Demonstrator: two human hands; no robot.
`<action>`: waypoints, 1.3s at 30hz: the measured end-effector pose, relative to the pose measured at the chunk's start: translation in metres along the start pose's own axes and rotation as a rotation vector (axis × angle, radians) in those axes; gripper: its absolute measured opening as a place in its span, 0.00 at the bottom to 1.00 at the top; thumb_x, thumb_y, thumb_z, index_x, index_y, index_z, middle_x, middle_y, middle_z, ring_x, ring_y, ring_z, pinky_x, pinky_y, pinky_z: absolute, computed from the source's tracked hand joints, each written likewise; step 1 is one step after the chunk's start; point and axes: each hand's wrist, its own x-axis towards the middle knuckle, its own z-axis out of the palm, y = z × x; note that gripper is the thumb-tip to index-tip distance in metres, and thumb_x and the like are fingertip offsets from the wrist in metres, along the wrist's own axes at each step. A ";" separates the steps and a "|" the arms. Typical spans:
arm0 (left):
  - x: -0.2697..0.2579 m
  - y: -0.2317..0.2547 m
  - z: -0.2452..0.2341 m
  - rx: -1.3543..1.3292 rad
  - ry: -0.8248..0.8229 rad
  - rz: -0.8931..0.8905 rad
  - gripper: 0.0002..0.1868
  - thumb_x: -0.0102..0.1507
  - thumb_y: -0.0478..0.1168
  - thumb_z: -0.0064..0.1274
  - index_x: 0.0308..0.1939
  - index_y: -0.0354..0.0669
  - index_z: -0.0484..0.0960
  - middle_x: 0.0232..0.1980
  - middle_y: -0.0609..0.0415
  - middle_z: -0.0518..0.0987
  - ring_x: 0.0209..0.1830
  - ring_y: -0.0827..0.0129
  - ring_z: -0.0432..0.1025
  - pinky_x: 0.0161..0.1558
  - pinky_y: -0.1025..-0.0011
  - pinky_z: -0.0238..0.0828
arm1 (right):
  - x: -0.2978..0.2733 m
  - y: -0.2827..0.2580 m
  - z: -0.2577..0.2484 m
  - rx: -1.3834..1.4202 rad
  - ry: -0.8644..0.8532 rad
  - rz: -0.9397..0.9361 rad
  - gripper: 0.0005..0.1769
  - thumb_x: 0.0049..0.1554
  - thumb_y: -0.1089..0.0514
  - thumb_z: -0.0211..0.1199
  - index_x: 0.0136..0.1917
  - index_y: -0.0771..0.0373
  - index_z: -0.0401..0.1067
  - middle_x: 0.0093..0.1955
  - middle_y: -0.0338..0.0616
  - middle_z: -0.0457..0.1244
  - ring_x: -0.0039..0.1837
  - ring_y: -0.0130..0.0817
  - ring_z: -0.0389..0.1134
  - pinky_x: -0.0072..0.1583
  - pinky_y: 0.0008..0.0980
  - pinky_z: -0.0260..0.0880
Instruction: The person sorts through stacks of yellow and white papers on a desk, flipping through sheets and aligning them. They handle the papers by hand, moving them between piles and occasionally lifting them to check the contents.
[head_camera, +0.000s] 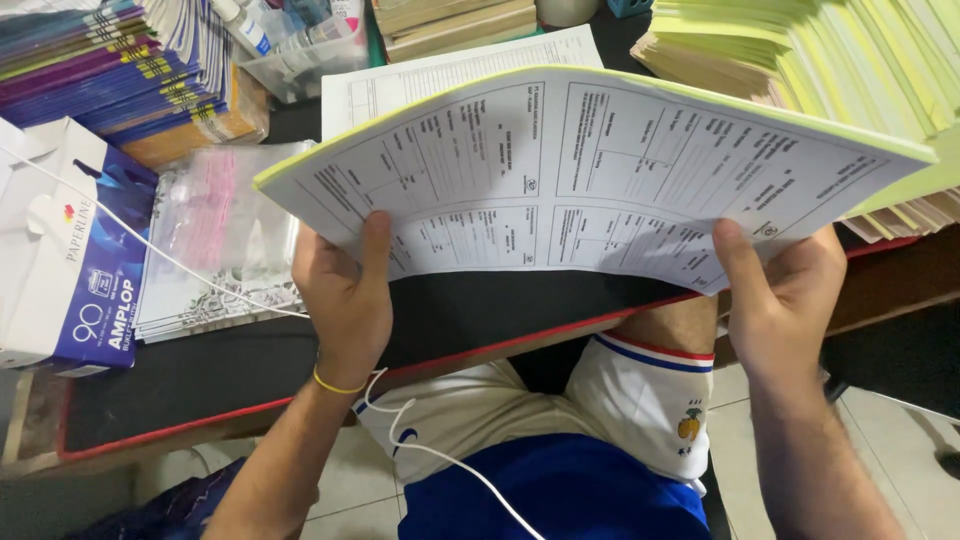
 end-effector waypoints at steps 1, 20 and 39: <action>0.001 -0.002 -0.001 0.019 -0.003 -0.013 0.17 0.70 0.41 0.53 0.60 0.35 0.72 0.57 0.48 0.79 0.58 0.66 0.73 0.62 0.69 0.73 | 0.000 0.002 -0.001 -0.012 0.006 0.056 0.08 0.70 0.63 0.61 0.60 0.68 0.67 0.57 0.46 0.66 0.59 0.32 0.68 0.58 0.30 0.69; 0.017 -0.046 -0.085 -0.285 -0.895 0.361 0.21 0.77 0.62 0.39 0.60 0.53 0.72 0.63 0.59 0.75 0.78 0.59 0.62 0.87 0.52 0.51 | -0.078 -0.003 -0.029 0.857 -0.164 1.230 0.24 0.70 0.51 0.41 0.60 0.65 0.75 0.53 0.45 0.71 0.52 0.41 0.72 0.52 0.38 0.68; 0.005 0.024 -0.034 -0.792 -0.712 -0.506 0.56 0.63 0.72 0.39 0.80 0.31 0.50 0.77 0.37 0.63 0.76 0.49 0.62 0.74 0.51 0.64 | -0.031 -0.058 -0.068 -0.294 0.128 -0.007 0.22 0.70 0.72 0.62 0.76 0.73 0.67 0.68 0.54 0.62 0.68 0.41 0.65 0.69 0.36 0.71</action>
